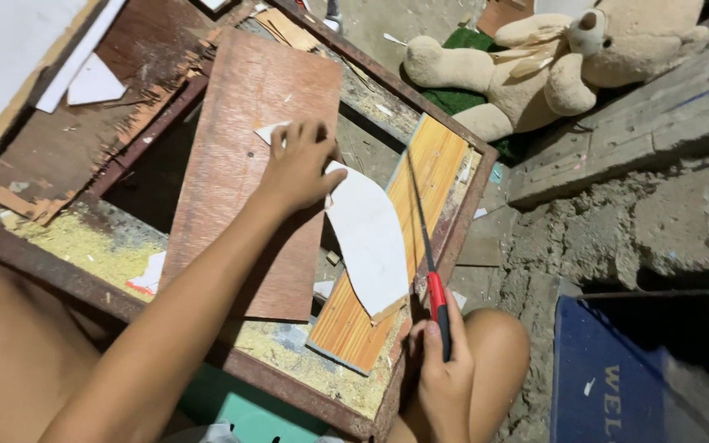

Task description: Cutting a specific shape out of a white sheet of material using a utility knife and a wooden template

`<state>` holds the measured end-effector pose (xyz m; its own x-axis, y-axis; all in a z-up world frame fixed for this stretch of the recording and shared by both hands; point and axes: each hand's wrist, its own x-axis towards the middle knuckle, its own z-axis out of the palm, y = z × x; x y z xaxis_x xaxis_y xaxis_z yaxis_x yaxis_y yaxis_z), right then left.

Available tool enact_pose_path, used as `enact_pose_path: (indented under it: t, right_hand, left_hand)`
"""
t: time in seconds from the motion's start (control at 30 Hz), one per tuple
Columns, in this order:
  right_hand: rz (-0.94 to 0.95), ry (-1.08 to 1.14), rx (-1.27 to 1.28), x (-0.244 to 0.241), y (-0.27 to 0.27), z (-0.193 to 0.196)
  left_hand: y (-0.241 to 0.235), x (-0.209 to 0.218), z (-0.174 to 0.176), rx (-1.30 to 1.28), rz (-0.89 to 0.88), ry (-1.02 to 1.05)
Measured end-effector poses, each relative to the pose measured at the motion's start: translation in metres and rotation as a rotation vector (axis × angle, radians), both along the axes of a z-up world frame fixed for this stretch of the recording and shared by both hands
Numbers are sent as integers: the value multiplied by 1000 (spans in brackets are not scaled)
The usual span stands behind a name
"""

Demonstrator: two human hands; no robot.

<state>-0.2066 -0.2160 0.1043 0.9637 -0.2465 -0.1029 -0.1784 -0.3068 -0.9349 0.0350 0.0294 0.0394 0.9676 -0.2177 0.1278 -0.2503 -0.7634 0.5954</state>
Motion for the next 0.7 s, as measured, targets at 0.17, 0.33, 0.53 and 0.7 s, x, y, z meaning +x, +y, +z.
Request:
enact_pose_path:
  t: [0.17,0.33,0.53,0.7]
  right_hand:
    - [-42,31,112,6,27,-5]
    - [44,-85,-160,0,35,-22]
    - [-15,-69,-143,-7,30,-16]
    - [10,-47,-217,-13,-100,-65]
  left_hand:
    - [3,-3,-17,29,21,-194]
    - [4,1,-16,56,-15,-213]
    - [6,-4,-15,36,40,-248]
    - [9,1,-14,48,17,-221]
